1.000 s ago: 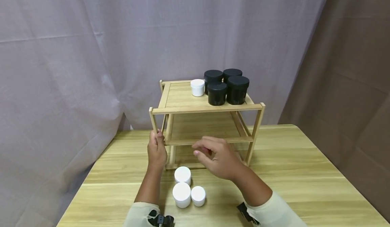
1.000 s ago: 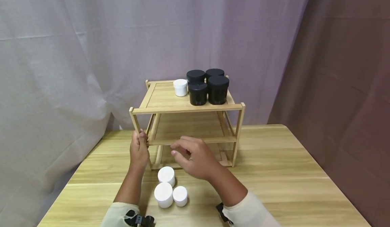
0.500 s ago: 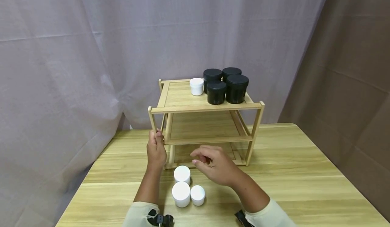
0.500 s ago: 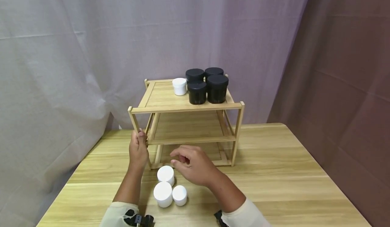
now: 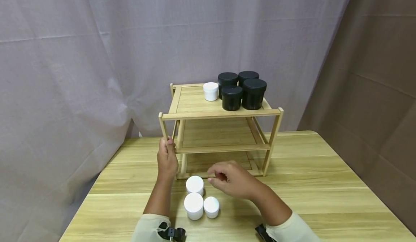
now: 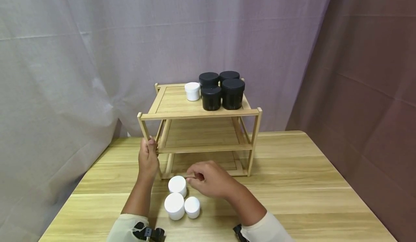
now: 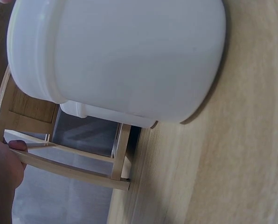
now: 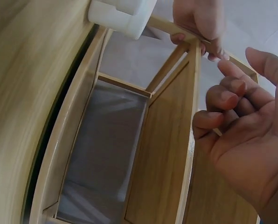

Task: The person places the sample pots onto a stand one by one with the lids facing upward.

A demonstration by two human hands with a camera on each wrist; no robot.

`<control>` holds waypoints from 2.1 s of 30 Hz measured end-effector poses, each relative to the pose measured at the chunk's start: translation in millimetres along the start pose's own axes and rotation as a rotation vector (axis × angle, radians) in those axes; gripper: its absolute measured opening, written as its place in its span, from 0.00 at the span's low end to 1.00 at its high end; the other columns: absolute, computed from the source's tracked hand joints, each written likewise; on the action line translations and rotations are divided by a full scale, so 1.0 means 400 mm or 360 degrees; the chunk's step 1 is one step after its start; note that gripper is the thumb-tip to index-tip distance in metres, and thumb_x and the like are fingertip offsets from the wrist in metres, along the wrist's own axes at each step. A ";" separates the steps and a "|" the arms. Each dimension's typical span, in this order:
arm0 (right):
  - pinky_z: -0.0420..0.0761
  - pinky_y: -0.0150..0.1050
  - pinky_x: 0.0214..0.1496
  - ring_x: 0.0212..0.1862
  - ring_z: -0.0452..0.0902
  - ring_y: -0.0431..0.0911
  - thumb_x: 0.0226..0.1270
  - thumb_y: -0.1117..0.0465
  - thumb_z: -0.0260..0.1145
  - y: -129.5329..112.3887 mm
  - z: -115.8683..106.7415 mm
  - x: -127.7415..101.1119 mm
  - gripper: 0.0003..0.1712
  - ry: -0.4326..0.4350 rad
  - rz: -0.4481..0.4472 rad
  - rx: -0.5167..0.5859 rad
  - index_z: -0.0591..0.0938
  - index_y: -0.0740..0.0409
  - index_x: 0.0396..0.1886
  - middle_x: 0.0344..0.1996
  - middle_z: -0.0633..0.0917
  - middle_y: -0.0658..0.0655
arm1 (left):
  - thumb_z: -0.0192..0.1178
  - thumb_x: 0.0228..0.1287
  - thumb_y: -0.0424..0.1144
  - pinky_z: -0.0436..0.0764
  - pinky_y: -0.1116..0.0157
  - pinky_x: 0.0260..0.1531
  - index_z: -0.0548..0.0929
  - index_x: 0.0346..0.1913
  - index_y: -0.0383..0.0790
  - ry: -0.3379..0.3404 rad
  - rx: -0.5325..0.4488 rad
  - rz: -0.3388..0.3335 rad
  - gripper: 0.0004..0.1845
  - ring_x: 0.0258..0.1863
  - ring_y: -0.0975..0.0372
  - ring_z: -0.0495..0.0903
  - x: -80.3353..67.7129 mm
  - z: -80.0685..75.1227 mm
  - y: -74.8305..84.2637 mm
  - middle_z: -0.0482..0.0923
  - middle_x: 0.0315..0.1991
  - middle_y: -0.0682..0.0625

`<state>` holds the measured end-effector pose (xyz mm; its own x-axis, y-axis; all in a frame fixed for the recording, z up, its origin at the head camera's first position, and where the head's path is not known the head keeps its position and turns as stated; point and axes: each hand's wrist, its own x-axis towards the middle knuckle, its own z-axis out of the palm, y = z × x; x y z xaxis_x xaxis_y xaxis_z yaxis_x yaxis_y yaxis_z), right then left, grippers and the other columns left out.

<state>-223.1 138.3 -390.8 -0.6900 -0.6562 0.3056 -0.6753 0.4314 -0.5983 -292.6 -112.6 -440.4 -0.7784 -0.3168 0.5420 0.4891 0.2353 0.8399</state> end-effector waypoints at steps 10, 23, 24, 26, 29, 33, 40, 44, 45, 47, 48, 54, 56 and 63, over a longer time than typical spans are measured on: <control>0.63 0.30 0.28 0.23 0.59 0.33 0.77 0.55 0.74 0.019 0.024 -0.015 0.16 -0.0343 0.0215 0.0005 0.89 0.54 0.59 0.20 0.69 0.41 | 0.45 0.89 0.52 0.69 0.69 0.29 0.73 0.52 0.27 -0.0011 0.0001 0.0023 0.26 0.27 0.65 0.65 0.001 0.001 -0.002 0.67 0.30 0.51; 0.62 0.31 0.26 0.23 0.60 0.34 0.68 0.46 0.82 0.026 0.072 -0.039 0.25 -0.0439 0.0331 -0.0208 0.88 0.51 0.58 0.22 0.73 0.45 | 0.44 0.89 0.52 0.68 0.69 0.28 0.73 0.53 0.26 0.0002 0.0005 0.0009 0.26 0.26 0.65 0.65 -0.001 -0.003 0.000 0.67 0.29 0.52; 0.64 0.31 0.26 0.24 0.62 0.34 0.66 0.45 0.83 0.025 0.073 -0.040 0.29 -0.0448 0.0351 -0.0221 0.87 0.52 0.62 0.24 0.75 0.45 | 0.45 0.89 0.51 0.68 0.69 0.28 0.73 0.53 0.26 0.0004 0.0009 0.0008 0.25 0.26 0.65 0.65 -0.001 -0.003 -0.001 0.67 0.29 0.53; 0.65 0.31 0.27 0.25 0.63 0.34 0.64 0.45 0.84 0.024 0.076 -0.043 0.34 -0.0466 0.0387 -0.0231 0.86 0.54 0.64 0.25 0.77 0.45 | 0.44 0.90 0.50 0.68 0.69 0.28 0.74 0.53 0.26 -0.0005 0.0009 0.0003 0.24 0.26 0.65 0.65 -0.002 -0.003 -0.004 0.67 0.29 0.53; 0.65 0.31 0.26 0.23 0.63 0.34 0.61 0.44 0.85 0.024 0.079 -0.048 0.39 -0.0473 0.0427 -0.0222 0.84 0.55 0.68 0.22 0.75 0.42 | 0.45 0.89 0.51 0.68 0.69 0.29 0.73 0.53 0.26 -0.0005 0.0020 0.0005 0.25 0.27 0.65 0.65 -0.001 -0.002 -0.007 0.67 0.30 0.53; 0.64 0.30 0.24 0.21 0.61 0.34 0.60 0.46 0.87 0.030 0.082 -0.053 0.43 -0.0463 0.0444 -0.0185 0.82 0.56 0.71 0.19 0.73 0.40 | 0.43 0.88 0.56 0.67 0.69 0.28 0.73 0.52 0.26 -0.0007 0.0023 0.0013 0.30 0.26 0.66 0.64 0.001 -0.003 -0.005 0.66 0.29 0.53; 0.63 0.30 0.23 0.19 0.60 0.34 0.59 0.48 0.87 0.045 0.093 -0.055 0.42 -0.0455 0.0438 -0.0147 0.82 0.55 0.69 0.16 0.71 0.40 | 0.43 0.88 0.55 0.67 0.69 0.27 0.73 0.53 0.26 -0.0014 0.0018 0.0006 0.29 0.26 0.66 0.64 -0.001 -0.005 0.006 0.66 0.29 0.53; 0.64 0.31 0.23 0.20 0.62 0.34 0.58 0.48 0.88 0.049 0.094 -0.054 0.39 -0.0451 0.0448 -0.0146 0.83 0.53 0.66 0.17 0.72 0.40 | 0.43 0.89 0.54 0.67 0.69 0.28 0.73 0.53 0.26 -0.0020 0.0018 -0.0005 0.28 0.26 0.65 0.65 0.000 -0.005 0.007 0.66 0.29 0.52; 0.65 0.32 0.24 0.21 0.63 0.34 0.57 0.48 0.88 0.049 0.094 -0.054 0.38 -0.0452 0.0453 -0.0149 0.83 0.52 0.65 0.18 0.73 0.41 | 0.44 0.89 0.53 0.68 0.69 0.28 0.73 0.54 0.26 -0.0017 0.0016 -0.0010 0.27 0.26 0.65 0.65 0.000 -0.004 0.007 0.67 0.29 0.52; 0.66 0.32 0.24 0.22 0.64 0.34 0.57 0.48 0.88 0.049 0.094 -0.054 0.37 -0.0454 0.0458 -0.0157 0.84 0.51 0.63 0.19 0.74 0.41 | 0.44 0.89 0.51 0.68 0.69 0.28 0.73 0.54 0.26 -0.0017 0.0011 -0.0020 0.26 0.26 0.65 0.65 0.000 -0.004 0.007 0.67 0.29 0.51; 0.66 0.32 0.24 0.22 0.64 0.34 0.57 0.48 0.88 0.050 0.094 -0.054 0.36 -0.0456 0.0459 -0.0159 0.84 0.51 0.63 0.19 0.74 0.41 | 0.44 0.89 0.51 0.68 0.69 0.28 0.73 0.54 0.26 -0.0014 0.0011 -0.0020 0.25 0.26 0.65 0.65 0.000 -0.004 0.005 0.66 0.29 0.52; 0.67 0.31 0.24 0.21 0.64 0.34 0.58 0.48 0.88 0.050 0.095 -0.057 0.34 -0.0464 0.0458 -0.0143 0.84 0.50 0.60 0.18 0.74 0.41 | 0.44 0.90 0.50 0.66 0.69 0.27 0.73 0.53 0.28 -0.0023 0.0015 -0.0003 0.23 0.25 0.66 0.64 0.001 -0.004 0.004 0.65 0.29 0.54; 0.67 0.31 0.24 0.21 0.64 0.34 0.58 0.49 0.88 0.050 0.096 -0.057 0.33 -0.0467 0.0459 -0.0143 0.84 0.49 0.60 0.18 0.74 0.41 | 0.44 0.90 0.49 0.67 0.69 0.27 0.74 0.52 0.29 -0.0016 0.0017 -0.0005 0.22 0.25 0.66 0.64 0.001 -0.004 0.002 0.65 0.28 0.54; 0.66 0.30 0.24 0.20 0.63 0.33 0.58 0.49 0.88 0.054 0.100 -0.056 0.29 -0.0475 0.0438 -0.0160 0.84 0.47 0.56 0.17 0.74 0.40 | 0.45 0.90 0.50 0.68 0.69 0.28 0.74 0.52 0.29 -0.0007 0.0001 -0.0004 0.23 0.26 0.65 0.65 0.000 -0.004 0.004 0.66 0.29 0.52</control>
<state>-211.6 137.5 -440.1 -0.7525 -0.6520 -0.0926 -0.5083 0.6644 -0.5479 -291.0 -113.8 -439.2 -0.7812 -0.3134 0.5399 0.4871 0.2350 0.8411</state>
